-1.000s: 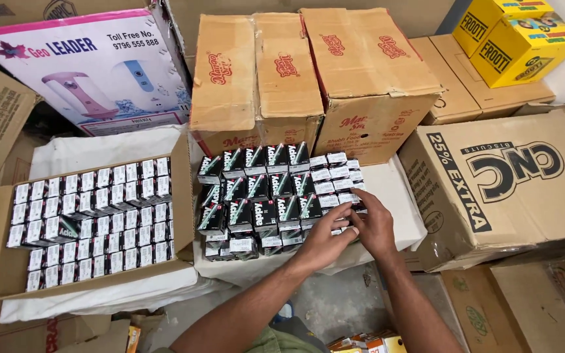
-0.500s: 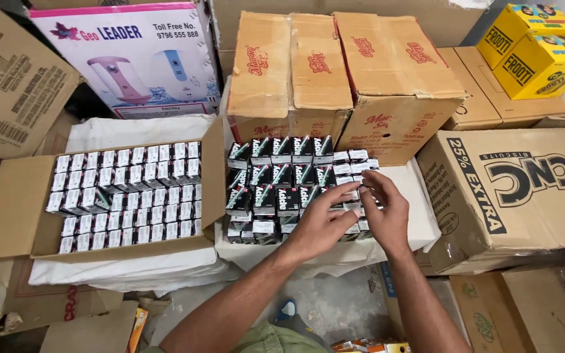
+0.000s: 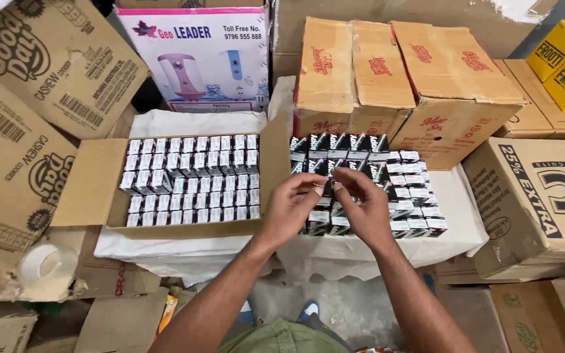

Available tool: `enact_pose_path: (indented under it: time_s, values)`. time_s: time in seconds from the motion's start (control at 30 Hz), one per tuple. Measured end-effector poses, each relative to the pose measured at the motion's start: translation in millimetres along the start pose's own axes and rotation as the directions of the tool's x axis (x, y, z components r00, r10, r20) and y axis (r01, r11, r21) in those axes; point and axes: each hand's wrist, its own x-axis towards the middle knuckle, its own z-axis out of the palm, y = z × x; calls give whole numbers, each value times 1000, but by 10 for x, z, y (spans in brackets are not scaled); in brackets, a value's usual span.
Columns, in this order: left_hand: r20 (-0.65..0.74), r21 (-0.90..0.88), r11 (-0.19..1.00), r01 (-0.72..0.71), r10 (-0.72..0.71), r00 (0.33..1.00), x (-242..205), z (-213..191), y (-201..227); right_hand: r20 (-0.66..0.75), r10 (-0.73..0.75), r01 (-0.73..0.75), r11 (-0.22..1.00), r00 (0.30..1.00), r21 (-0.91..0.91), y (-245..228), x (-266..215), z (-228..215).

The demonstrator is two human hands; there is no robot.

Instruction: The person transfers small rectangular boxes from a large open cardboard box to a white surface, arranging them into neat rows. The person handles the boxes one at a time, placing them upright and aligned with the others.

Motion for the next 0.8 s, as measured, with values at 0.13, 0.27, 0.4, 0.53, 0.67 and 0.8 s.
enact_pose_path:
  time_s: [0.13, 0.27, 0.4, 0.53, 0.67, 0.8]
  values:
    - [-86, 27, 999, 40, -38, 996, -159, -567, -117, 90, -70, 72, 997, 993, -21, -261, -57, 430]
    - [-197, 22, 987, 162, -155, 968, -332, -1105, -163, 175, -68, 73, 997, 982, -20, -380, -100, 903]
    - [-267, -63, 972, 226, -235, 935, -495, -1571, -355, 224, -22, 37, 997, 974, -64, -241, -164, 1475]
    - [-402, -198, 943, 266, -326, 856, -666, -1954, -336, 336, 68, -51, 997, 939, -59, -236, -246, 2019]
    - [-474, 75, 970, 232, -170, 864, -785, -2426, -450, 443, 108, -55, 990, 890, -131, -37, -297, 2499]
    - [-491, 114, 965, 235, -151, 858, -904, -2769, -481, 484, 130, -52, 984, 866, -172, 137, -249, 2950]
